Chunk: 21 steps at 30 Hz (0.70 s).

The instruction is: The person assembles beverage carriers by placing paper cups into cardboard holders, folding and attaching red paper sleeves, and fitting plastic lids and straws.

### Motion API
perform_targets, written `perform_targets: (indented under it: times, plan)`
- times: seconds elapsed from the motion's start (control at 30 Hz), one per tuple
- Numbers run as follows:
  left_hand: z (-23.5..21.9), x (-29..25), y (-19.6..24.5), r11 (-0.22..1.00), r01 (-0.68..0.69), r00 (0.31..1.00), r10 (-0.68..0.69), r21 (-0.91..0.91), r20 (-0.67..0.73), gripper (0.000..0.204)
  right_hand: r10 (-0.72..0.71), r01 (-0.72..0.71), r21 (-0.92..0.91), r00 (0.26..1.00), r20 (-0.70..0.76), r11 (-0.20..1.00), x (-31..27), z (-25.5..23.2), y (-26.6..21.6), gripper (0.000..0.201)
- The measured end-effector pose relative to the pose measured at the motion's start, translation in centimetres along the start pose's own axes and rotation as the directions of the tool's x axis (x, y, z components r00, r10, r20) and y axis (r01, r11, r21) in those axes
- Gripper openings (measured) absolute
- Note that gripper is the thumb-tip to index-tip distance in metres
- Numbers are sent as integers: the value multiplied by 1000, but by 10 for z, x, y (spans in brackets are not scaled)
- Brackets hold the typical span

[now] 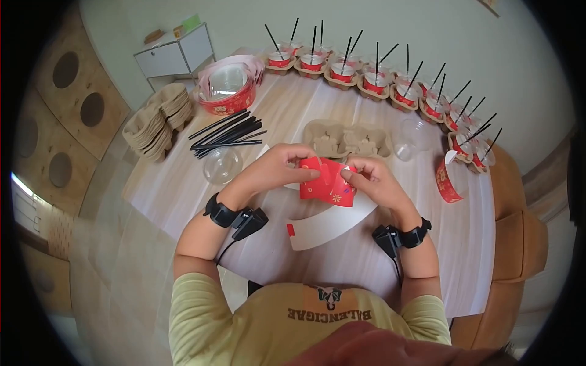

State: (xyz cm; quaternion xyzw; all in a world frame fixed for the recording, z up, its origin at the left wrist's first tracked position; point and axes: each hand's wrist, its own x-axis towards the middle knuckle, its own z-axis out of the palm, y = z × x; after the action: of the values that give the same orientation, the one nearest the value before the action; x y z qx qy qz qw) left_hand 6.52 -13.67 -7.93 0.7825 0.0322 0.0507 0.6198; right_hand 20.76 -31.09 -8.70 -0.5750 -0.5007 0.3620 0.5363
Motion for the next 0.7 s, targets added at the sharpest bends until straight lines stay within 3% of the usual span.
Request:
perform_targets:
  times: [0.2, 0.43, 0.5, 0.63, 0.7]
  plan:
    - [6, 1, 0, 989, -78, 997, 75, 122, 25, 14, -45, 46, -84, 999, 23, 995, 1, 0, 2, 16]
    - [11, -2, 7, 984, 3, 997, -17, 177, 78, 16, -52, 52, -203, 999, 8, 978, 0, 5, 0, 9]
    - [12, -2, 2, 989, -13, 996, -1, 145, 93, 13, -172, 171, -350, 985, 28, 921, 0, 5, 0, 8]
    - [13, -3, 4, 983, -10, 996, -7, 185, 92, 13, -180, 195, -442, 981, 76, 875, -1, 5, -5, 8]
    - [12, -2, -1, 968, -80, 993, 57, 238, 105, 14, -198, 200, -417, 979, 48, 887, -1, 7, -5, 10]
